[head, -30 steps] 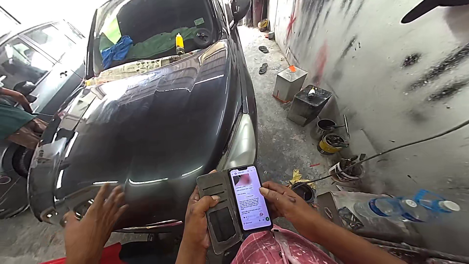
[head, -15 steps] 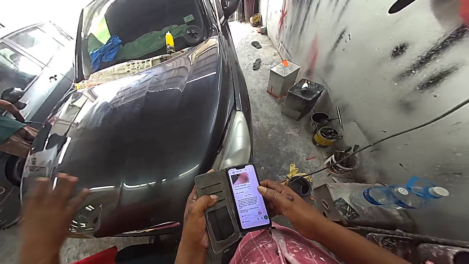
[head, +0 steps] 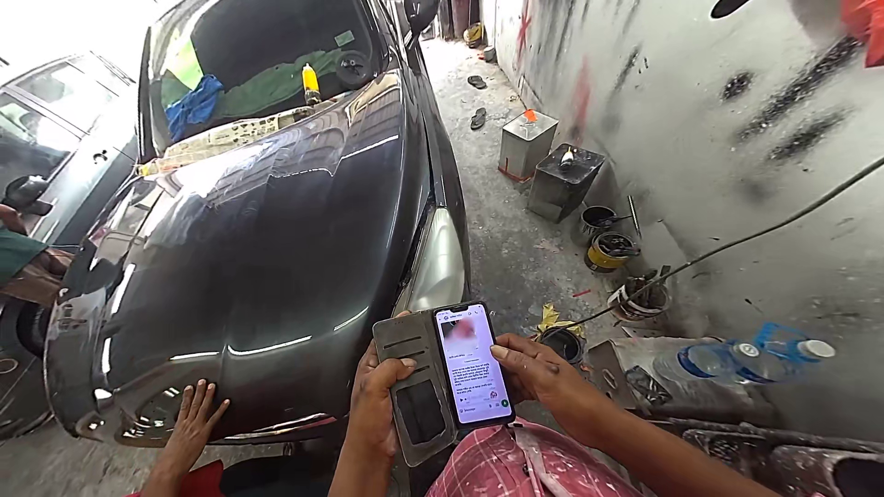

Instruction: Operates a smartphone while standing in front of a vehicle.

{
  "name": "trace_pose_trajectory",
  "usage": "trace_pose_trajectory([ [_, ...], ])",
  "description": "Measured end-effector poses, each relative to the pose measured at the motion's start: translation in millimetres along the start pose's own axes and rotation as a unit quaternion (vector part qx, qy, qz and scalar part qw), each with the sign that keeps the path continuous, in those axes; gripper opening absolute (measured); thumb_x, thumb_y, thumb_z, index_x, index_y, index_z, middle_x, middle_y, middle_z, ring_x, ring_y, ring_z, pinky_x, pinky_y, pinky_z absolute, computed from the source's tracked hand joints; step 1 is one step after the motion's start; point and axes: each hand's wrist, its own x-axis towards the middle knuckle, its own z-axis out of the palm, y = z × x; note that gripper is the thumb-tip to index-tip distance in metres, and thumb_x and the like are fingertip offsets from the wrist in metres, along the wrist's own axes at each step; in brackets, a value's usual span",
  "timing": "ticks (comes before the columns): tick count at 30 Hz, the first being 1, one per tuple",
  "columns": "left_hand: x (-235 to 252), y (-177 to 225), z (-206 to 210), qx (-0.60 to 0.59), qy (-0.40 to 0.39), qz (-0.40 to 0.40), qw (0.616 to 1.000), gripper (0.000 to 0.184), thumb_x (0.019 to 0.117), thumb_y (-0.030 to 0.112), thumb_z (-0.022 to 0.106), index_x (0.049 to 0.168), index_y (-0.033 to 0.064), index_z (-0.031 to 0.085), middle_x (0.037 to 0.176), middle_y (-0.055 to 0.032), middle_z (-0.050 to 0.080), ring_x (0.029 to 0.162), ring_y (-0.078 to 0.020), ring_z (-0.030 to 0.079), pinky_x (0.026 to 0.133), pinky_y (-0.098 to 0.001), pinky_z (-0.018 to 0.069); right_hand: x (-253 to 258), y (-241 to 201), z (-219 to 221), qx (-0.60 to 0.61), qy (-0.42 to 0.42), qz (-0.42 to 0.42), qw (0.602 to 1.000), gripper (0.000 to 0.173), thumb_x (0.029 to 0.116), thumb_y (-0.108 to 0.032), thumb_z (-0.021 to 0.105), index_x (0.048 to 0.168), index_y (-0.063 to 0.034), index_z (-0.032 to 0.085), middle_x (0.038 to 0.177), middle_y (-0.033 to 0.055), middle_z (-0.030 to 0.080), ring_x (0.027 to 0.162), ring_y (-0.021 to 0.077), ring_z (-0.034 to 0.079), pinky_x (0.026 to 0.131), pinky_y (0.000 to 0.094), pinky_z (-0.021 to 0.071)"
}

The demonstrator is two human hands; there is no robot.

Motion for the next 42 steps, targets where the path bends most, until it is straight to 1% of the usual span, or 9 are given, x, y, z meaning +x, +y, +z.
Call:
trace_pose_trajectory([
  [5, -4.3, -6.1, 8.5, 0.000, -0.007, 0.000, 1.000, 0.060, 0.0836, -0.004, 0.054, 0.142, 0.0067, 0.055, 0.112, -0.0243, 0.070, 0.091, -0.0272, 0.074, 0.077, -0.0414, 0.0639, -5.7, 0.9, -9.1, 0.003, 0.000, -0.004, 1.000, 0.032, 0.1094, -0.030, 0.042, 0.122, -0.0057, 0.059, 0.104, 0.0181, 0.074, 0.087, 0.0257, 0.075, 0.074, 0.0360, 0.0632],
  [11, -9.5, -10.7, 13.7, -0.004, 0.000, -0.002, 1.000, 0.060, 0.0839, -0.003, 0.054, 0.143, 0.0074, 0.054, 0.112, -0.0242, 0.070, 0.090, -0.0275, 0.074, 0.076, -0.0420, 0.0641, -9.9, 0.4, -15.2, -0.008, -0.003, -0.006, 1.000, 0.032, 0.1091, -0.030, 0.043, 0.122, -0.0053, 0.059, 0.102, 0.0189, 0.073, 0.086, 0.0262, 0.075, 0.075, 0.0371, 0.0630],
  [17, -12.3, -13.3, 9.9, -0.012, 0.002, 0.008, 1.000, 0.058, 0.0840, -0.002, 0.054, 0.141, 0.0069, 0.057, 0.112, -0.0237, 0.070, 0.090, -0.0266, 0.074, 0.077, -0.0409, 0.0639, -7.7, 0.9, -14.5, -0.018, -0.009, 0.000, 1.000, 0.033, 0.1092, -0.030, 0.043, 0.123, -0.0055, 0.059, 0.104, 0.0196, 0.073, 0.088, 0.0271, 0.075, 0.076, 0.0375, 0.0630],
  [20, -14.3, -12.6, 3.2, -0.012, 0.007, 0.010, 1.000, 0.059, 0.0846, -0.002, 0.054, 0.142, 0.0084, 0.056, 0.114, -0.0227, 0.070, 0.092, -0.0260, 0.074, 0.077, -0.0405, 0.0638, -4.6, 1.4, -9.6, -0.021, -0.012, 0.009, 1.000, 0.032, 0.1094, -0.029, 0.043, 0.123, -0.0053, 0.059, 0.103, 0.0198, 0.073, 0.087, 0.0273, 0.075, 0.075, 0.0375, 0.0632],
  [26, -20.1, -6.8, -19.4, -0.038, 0.025, 0.009, 0.999, 0.058, 0.0847, -0.002, 0.055, 0.141, 0.0077, 0.057, 0.110, -0.0235, 0.070, 0.089, -0.0267, 0.074, 0.077, -0.0414, 0.0638, 5.5, 4.9, 12.1, -0.035, -0.025, 0.028, 0.999, 0.033, 0.1093, -0.030, 0.043, 0.124, -0.0052, 0.058, 0.105, 0.0205, 0.074, 0.088, 0.0288, 0.076, 0.075, 0.0391, 0.0637],
  [35, -16.0, 23.8, -61.4, -0.043, 0.041, 0.024, 0.998, 0.055, 0.0842, -0.004, 0.054, 0.138, 0.0060, 0.057, 0.109, -0.0229, 0.071, 0.089, -0.0259, 0.075, 0.076, -0.0405, 0.0642, 28.1, 5.2, 62.6, -0.041, -0.034, 0.022, 0.998, 0.032, 0.1096, -0.030, 0.042, 0.124, -0.0054, 0.058, 0.104, 0.0191, 0.074, 0.089, 0.0274, 0.076, 0.076, 0.0381, 0.0634],
  [37, -13.7, 31.1, -72.8, -0.046, 0.036, 0.024, 0.998, 0.057, 0.0841, -0.003, 0.054, 0.140, 0.0068, 0.057, 0.110, -0.0227, 0.071, 0.089, -0.0262, 0.074, 0.076, -0.0407, 0.0639, 34.6, 5.2, 75.0, -0.043, -0.028, 0.022, 0.998, 0.032, 0.1097, -0.029, 0.043, 0.123, -0.0050, 0.058, 0.104, 0.0190, 0.074, 0.088, 0.0271, 0.076, 0.074, 0.0372, 0.0635],
  [40, -9.2, 42.2, -87.5, -0.042, 0.038, 0.026, 0.998, 0.055, 0.0836, -0.004, 0.054, 0.137, 0.0063, 0.057, 0.107, -0.0218, 0.072, 0.087, -0.0250, 0.075, 0.075, -0.0400, 0.0642, 43.4, 5.6, 91.2, -0.051, -0.029, 0.016, 0.998, 0.033, 0.1092, -0.030, 0.042, 0.123, -0.0049, 0.058, 0.103, 0.0184, 0.074, 0.087, 0.0264, 0.076, 0.074, 0.0372, 0.0633],
  [42, -5.9, 49.2, -97.5, -0.035, 0.028, 0.031, 0.999, 0.056, 0.0836, -0.003, 0.053, 0.138, 0.0049, 0.056, 0.109, -0.0220, 0.071, 0.089, -0.0248, 0.074, 0.077, -0.0396, 0.0640, 48.9, 6.0, 101.3, -0.056, -0.031, 0.014, 0.998, 0.034, 0.1091, -0.031, 0.042, 0.123, -0.0053, 0.058, 0.103, 0.0183, 0.074, 0.087, 0.0262, 0.076, 0.074, 0.0373, 0.0634],
])
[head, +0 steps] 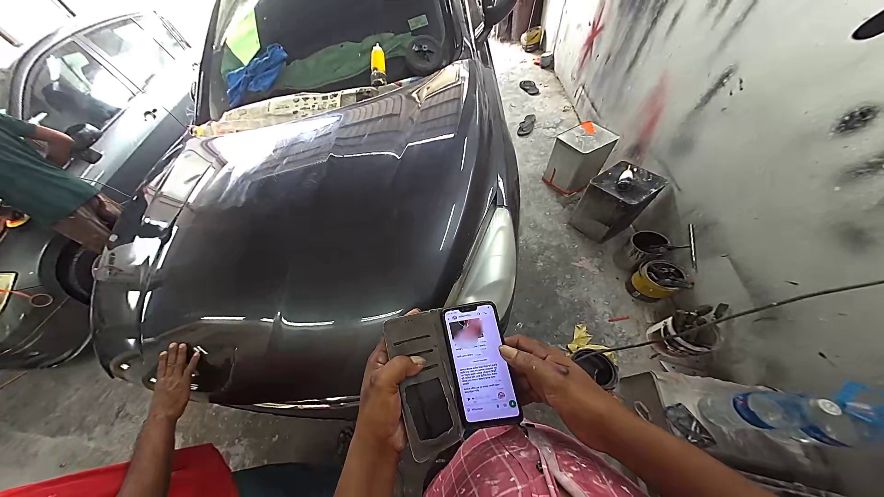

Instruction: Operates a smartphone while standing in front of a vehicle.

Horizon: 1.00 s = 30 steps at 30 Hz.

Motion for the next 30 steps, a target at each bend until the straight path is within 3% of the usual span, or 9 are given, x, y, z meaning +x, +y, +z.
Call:
trace_pose_trajectory([
  [13, 26.1, 20.3, -45.3, -0.029, 0.006, -0.014, 0.999, 0.057, 0.0850, -0.003, 0.053, 0.140, 0.0079, 0.057, 0.110, -0.0218, 0.071, 0.089, -0.0253, 0.074, 0.076, -0.0397, 0.0639, 34.5, -8.2, 41.1, -0.021, 0.010, 0.011, 1.000, 0.033, 0.1096, -0.030, 0.042, 0.123, -0.0051, 0.059, 0.103, 0.0188, 0.074, 0.087, 0.0266, 0.076, 0.074, 0.0372, 0.0634],
  [30, 49.8, 39.0, -66.5, -0.045, 0.009, -0.007, 0.999, 0.059, 0.0844, -0.002, 0.054, 0.143, 0.0075, 0.056, 0.114, -0.0230, 0.070, 0.092, -0.0262, 0.074, 0.078, -0.0396, 0.0637, 63.9, -22.7, 62.6, -0.036, 0.003, 0.006, 0.999, 0.033, 0.1096, -0.029, 0.042, 0.123, -0.0048, 0.059, 0.105, 0.0181, 0.074, 0.088, 0.0259, 0.075, 0.075, 0.0370, 0.0634],
])
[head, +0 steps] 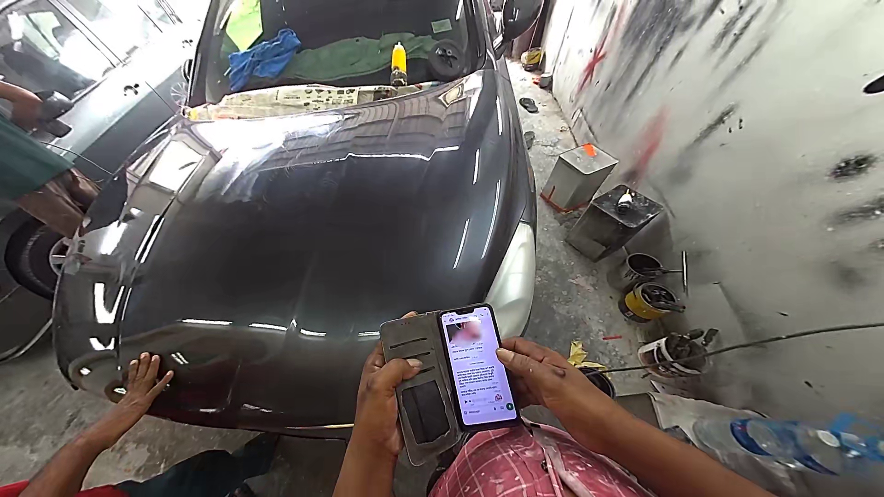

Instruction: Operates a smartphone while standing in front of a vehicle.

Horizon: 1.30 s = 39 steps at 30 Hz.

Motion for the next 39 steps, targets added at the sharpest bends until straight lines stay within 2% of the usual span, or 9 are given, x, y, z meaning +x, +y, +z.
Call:
trace_pose_trajectory([
  [12, 10.6, 4.1, -6.8, -0.014, -0.003, 0.000, 1.000, 0.059, 0.0836, -0.003, 0.054, 0.142, 0.0060, 0.057, 0.114, -0.0233, 0.070, 0.093, -0.0266, 0.074, 0.079, -0.0400, 0.0637, 12.5, -5.6, 5.3, -0.009, -0.013, 0.012, 1.000, 0.027, 0.1072, -0.024, 0.047, 0.123, -0.0042, 0.057, 0.103, 0.0179, 0.074, 0.087, 0.0263, 0.075, 0.074, 0.0377, 0.0638],
  [31, 17.1, 4.3, -8.5, 0.003, -0.001, -0.011, 1.000, 0.059, 0.0839, -0.003, 0.055, 0.142, 0.0077, 0.057, 0.114, -0.0222, 0.070, 0.093, -0.0259, 0.074, 0.079, -0.0397, 0.0635, 17.0, 1.8, 5.8, -0.004, 0.001, 0.020, 1.000, 0.028, 0.1066, -0.025, 0.049, 0.124, -0.0046, 0.057, 0.104, 0.0185, 0.073, 0.087, 0.0272, 0.075, 0.075, 0.0390, 0.0638],
  [35, 16.4, 4.6, -7.0, 0.005, -0.006, -0.011, 1.000, 0.059, 0.0834, -0.003, 0.055, 0.141, 0.0073, 0.058, 0.114, -0.0226, 0.070, 0.093, -0.0259, 0.074, 0.079, -0.0395, 0.0636, 14.6, 1.0, 6.6, -0.001, 0.003, 0.016, 1.000, 0.026, 0.1045, -0.022, 0.054, 0.123, -0.0046, 0.057, 0.104, 0.0180, 0.073, 0.088, 0.0272, 0.076, 0.076, 0.0393, 0.0642],
  [39, 14.1, 3.8, -6.3, 0.008, -0.012, -0.013, 1.000, 0.058, 0.0840, -0.002, 0.055, 0.141, 0.0077, 0.058, 0.115, -0.0221, 0.070, 0.094, -0.0260, 0.074, 0.080, -0.0401, 0.0634, 11.2, 2.2, 5.4, 0.003, 0.004, 0.016, 1.000, 0.030, 0.0985, -0.017, 0.063, 0.125, -0.0044, 0.056, 0.108, 0.0181, 0.073, 0.090, 0.0277, 0.075, 0.077, 0.0392, 0.0643],
])
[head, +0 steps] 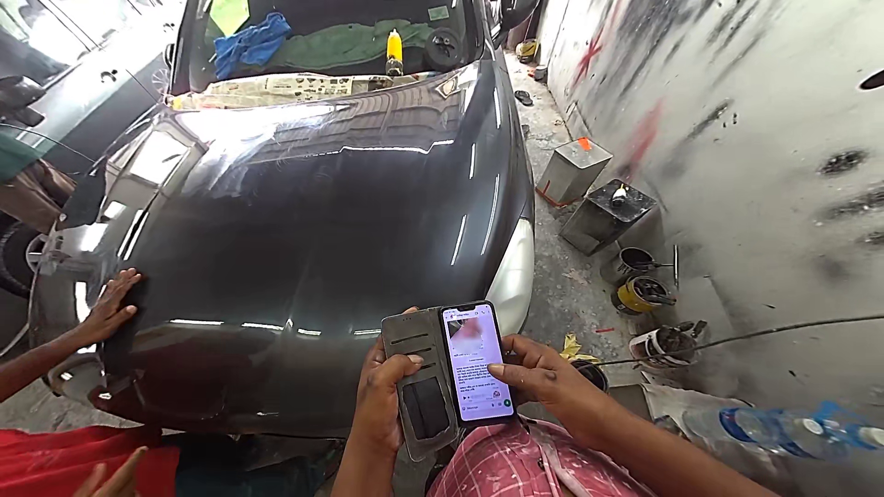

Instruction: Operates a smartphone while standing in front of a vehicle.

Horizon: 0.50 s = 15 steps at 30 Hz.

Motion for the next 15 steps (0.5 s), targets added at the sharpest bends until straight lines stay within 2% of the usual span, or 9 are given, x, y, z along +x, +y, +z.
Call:
trace_pose_trajectory([
  [3, 1.0, -0.2, 1.2, 0.003, -0.008, -0.001, 1.000, 0.059, 0.0844, -0.002, 0.054, 0.142, 0.0085, 0.058, 0.116, -0.0222, 0.070, 0.095, -0.0259, 0.074, 0.080, -0.0400, 0.0632, -1.6, -0.2, -0.3, 0.001, 0.008, 0.002, 1.000, 0.031, 0.0979, -0.016, 0.063, 0.125, -0.0046, 0.056, 0.108, 0.0176, 0.073, 0.090, 0.0271, 0.075, 0.076, 0.0381, 0.0642],
  [15, 2.8, -0.7, 7.3, 0.026, -0.031, -0.006, 0.999, 0.058, 0.0863, -0.001, 0.053, 0.143, 0.0097, 0.057, 0.117, -0.0215, 0.070, 0.094, -0.0254, 0.074, 0.080, -0.0398, 0.0633, -7.1, 4.3, -4.9, 0.008, 0.032, -0.002, 0.999, 0.024, 0.1047, -0.023, 0.057, 0.121, -0.0052, 0.059, 0.103, 0.0188, 0.074, 0.086, 0.0274, 0.075, 0.076, 0.0384, 0.0637],
])
